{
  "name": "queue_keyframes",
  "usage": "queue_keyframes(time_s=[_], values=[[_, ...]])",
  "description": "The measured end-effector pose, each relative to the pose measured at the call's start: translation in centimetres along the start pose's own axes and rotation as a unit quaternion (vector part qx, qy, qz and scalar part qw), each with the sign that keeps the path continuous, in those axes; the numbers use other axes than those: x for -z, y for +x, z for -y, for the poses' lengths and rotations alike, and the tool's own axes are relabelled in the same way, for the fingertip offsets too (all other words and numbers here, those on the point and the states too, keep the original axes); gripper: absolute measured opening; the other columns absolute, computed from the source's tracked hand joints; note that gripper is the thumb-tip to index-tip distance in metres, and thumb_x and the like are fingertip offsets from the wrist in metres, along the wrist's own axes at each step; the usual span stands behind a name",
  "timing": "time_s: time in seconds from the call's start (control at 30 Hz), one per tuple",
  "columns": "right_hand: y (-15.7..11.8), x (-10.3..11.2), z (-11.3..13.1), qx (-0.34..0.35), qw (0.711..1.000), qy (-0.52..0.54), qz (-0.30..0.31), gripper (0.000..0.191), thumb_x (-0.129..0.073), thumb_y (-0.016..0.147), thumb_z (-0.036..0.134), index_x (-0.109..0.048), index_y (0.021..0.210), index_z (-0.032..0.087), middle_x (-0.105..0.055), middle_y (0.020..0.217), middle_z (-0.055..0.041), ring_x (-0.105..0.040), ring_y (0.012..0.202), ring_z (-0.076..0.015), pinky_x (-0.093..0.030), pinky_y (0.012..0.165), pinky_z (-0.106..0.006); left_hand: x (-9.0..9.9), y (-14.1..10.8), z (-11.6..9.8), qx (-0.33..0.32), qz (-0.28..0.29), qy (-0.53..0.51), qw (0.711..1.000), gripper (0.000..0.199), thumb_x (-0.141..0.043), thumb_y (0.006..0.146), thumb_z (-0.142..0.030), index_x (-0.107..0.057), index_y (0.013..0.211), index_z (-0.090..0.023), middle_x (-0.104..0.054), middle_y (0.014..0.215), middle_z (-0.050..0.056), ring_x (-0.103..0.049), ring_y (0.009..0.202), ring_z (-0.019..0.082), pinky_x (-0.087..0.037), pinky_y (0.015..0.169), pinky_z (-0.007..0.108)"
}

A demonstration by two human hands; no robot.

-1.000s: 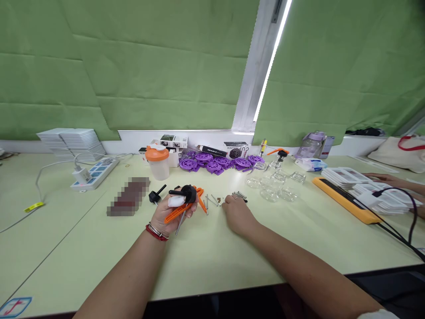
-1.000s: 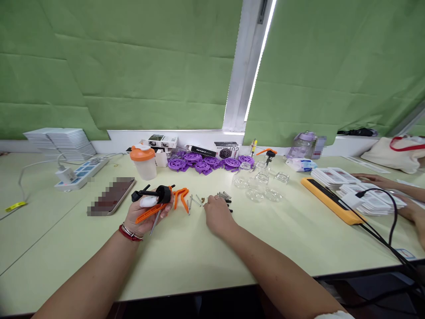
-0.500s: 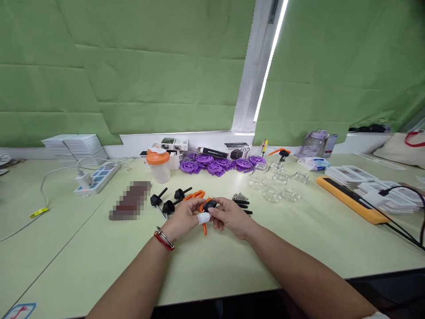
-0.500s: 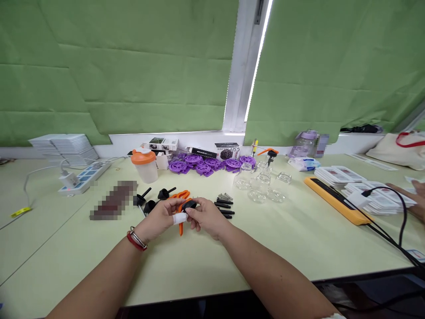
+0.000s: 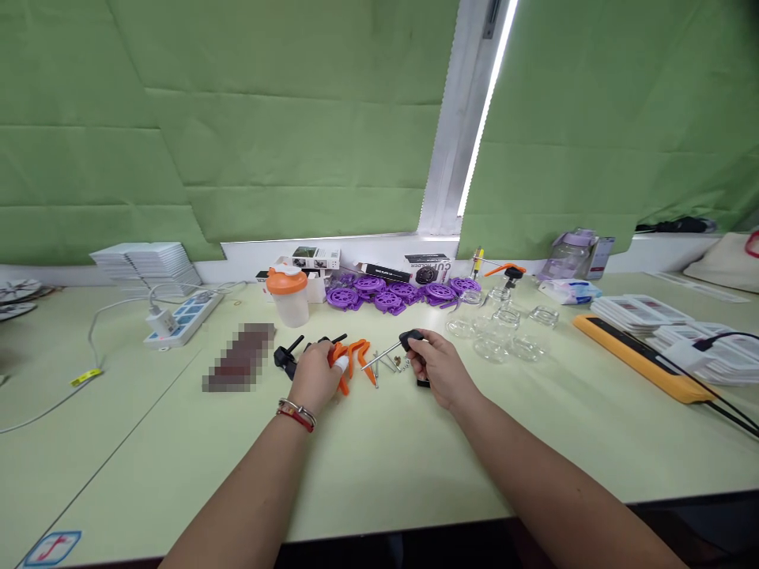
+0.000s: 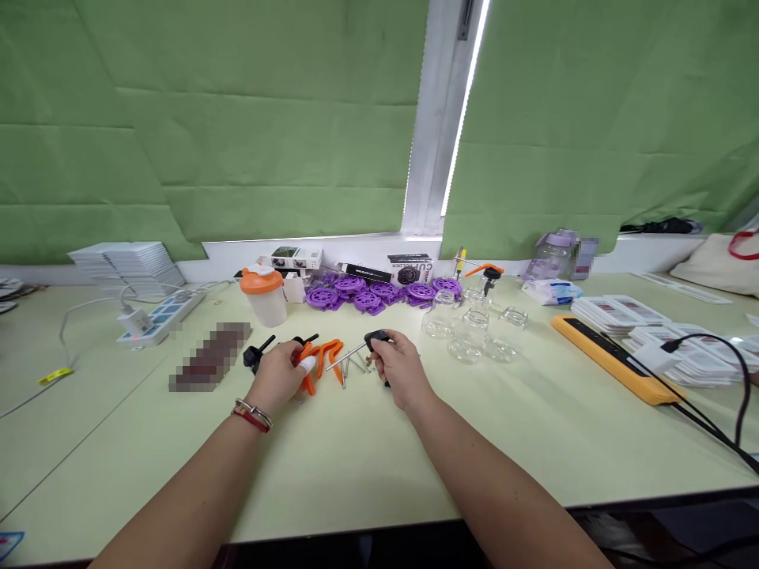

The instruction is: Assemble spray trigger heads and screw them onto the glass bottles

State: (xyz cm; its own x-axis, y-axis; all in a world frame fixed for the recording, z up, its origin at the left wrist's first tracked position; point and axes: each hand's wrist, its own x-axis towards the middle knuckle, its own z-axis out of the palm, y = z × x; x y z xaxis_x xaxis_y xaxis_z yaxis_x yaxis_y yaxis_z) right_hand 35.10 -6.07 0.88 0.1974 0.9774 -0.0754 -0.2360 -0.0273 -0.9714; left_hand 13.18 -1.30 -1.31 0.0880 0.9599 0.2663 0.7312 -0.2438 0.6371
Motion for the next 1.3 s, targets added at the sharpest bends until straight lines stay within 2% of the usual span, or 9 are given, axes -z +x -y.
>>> queue_keyframes(time_s=[0.3, 0.47, 0.67, 0.77, 0.9, 1.0, 1.13, 1.23, 1.3], values=[[-0.2, 0.0, -1.2, -0.015, 1.000, -0.014, 0.010, 0.049, -0.066, 0.068, 0.039, -0.050, 0.110, 0.019, -0.056, 0.061, 0.0040, -0.041, 0.044, -0.0066, -0.027, 0.040, -0.019, -0.9, -0.1, -2.1, -0.043, 0.014, 0.155, 0.987, 0.017, -0.046, 0.084, -0.025, -0.059, 0.075, -0.016, -0.056, 0.090, 0.010, -0.055, 0.073, 0.019, -0.041, 0.066, 0.031], [-0.3, 0.1, -1.7, -0.018, 0.999, -0.012, 0.027, 0.049, -0.066, 0.069, 0.039, -0.050, 0.111, 0.019, -0.057, 0.064, 0.0026, -0.042, 0.045, -0.0068, -0.029, 0.041, -0.019, -1.2, 0.1, -1.9, -0.064, 0.005, 0.179, 0.982, 0.020, -0.048, 0.083, -0.023, -0.064, 0.074, -0.015, -0.057, 0.093, 0.014, -0.053, 0.093, 0.027, -0.043, 0.073, 0.034], [-0.5, -0.5, -1.8, -0.015, 0.999, -0.018, 0.044, 0.050, -0.064, 0.071, 0.038, -0.049, 0.114, 0.017, -0.057, 0.064, 0.0027, -0.041, 0.047, -0.0071, -0.029, 0.042, -0.019, -0.4, -1.1, -2.9, -0.122, -0.029, 0.129, 0.984, 0.029, -0.043, 0.087, -0.025, -0.060, 0.107, -0.013, -0.057, 0.108, 0.016, -0.050, 0.105, 0.029, -0.041, 0.087, 0.039], [-0.7, -1.4, -1.7, -0.007, 0.996, -0.013, 0.091, 0.046, -0.063, 0.073, 0.037, -0.050, 0.113, 0.017, -0.057, 0.065, 0.0024, -0.043, 0.051, -0.0076, -0.030, 0.045, -0.020, -0.5, -2.4, -3.8, -0.190, 0.044, 0.030, 0.980, 0.052, -0.051, 0.083, -0.029, -0.042, 0.132, -0.015, -0.057, 0.116, 0.016, -0.054, 0.103, 0.029, -0.042, 0.085, 0.040], [-1.5, -2.6, -1.2, 0.016, 0.987, -0.028, 0.159, 0.043, -0.061, 0.077, 0.036, -0.053, 0.114, 0.016, -0.056, 0.069, 0.0016, -0.046, 0.057, -0.0089, -0.035, 0.052, -0.022, -0.1, -3.1, -4.4, -0.219, 0.140, -0.057, 0.964, 0.061, -0.049, 0.081, -0.019, -0.033, 0.139, -0.021, -0.062, 0.112, 0.012, -0.059, 0.096, 0.026, -0.045, 0.080, 0.036], [-2.2, -2.6, -0.9, 0.028, 0.983, -0.059, 0.173, 0.063, -0.062, 0.077, 0.039, -0.038, 0.132, 0.019, -0.059, 0.080, -0.0005, -0.051, 0.067, -0.0120, -0.040, 0.060, -0.025, 1.8, -2.3, -3.5, -0.169, 0.067, -0.100, 0.978, 0.056, -0.049, 0.080, -0.015, -0.040, 0.135, -0.022, -0.065, 0.106, 0.011, -0.061, 0.093, 0.025, -0.045, 0.082, 0.035], [-2.4, -1.5, -1.0, 0.024, 0.980, -0.093, 0.177, 0.067, -0.061, 0.078, 0.044, -0.034, 0.135, 0.021, -0.061, 0.089, -0.0031, -0.053, 0.075, -0.0143, -0.041, 0.064, -0.027, 5.3, -0.7, -0.6, 0.035, -0.126, -0.003, 0.991, 0.051, -0.050, 0.078, -0.012, -0.047, 0.127, -0.021, -0.067, 0.090, 0.010, -0.064, 0.083, 0.027, -0.047, 0.074, 0.035], [-2.2, -0.9, -1.5, 0.010, 0.980, -0.104, 0.171, 0.052, -0.060, 0.079, 0.044, -0.048, 0.121, 0.018, -0.060, 0.086, -0.0035, -0.051, 0.071, -0.0137, -0.040, 0.062, -0.027, 6.1, -0.1, 1.7, 0.151, -0.145, 0.076, 0.975, 0.046, -0.047, 0.078, -0.012, -0.046, 0.124, -0.014, -0.066, 0.094, 0.015, -0.064, 0.090, 0.028, -0.049, 0.075, 0.036], [-2.0, -0.9, -1.9, 0.002, 0.979, -0.108, 0.172, 0.047, -0.060, 0.079, 0.044, -0.051, 0.116, 0.018, -0.060, 0.085, -0.0033, -0.050, 0.070, -0.0132, -0.039, 0.061, -0.027, 5.5, 0.1, 2.8, 0.181, -0.140, 0.085, 0.970, 0.044, -0.047, 0.077, -0.011, -0.048, 0.121, -0.009, -0.067, 0.090, 0.018, -0.065, 0.085, 0.030, -0.050, 0.071, 0.037]])
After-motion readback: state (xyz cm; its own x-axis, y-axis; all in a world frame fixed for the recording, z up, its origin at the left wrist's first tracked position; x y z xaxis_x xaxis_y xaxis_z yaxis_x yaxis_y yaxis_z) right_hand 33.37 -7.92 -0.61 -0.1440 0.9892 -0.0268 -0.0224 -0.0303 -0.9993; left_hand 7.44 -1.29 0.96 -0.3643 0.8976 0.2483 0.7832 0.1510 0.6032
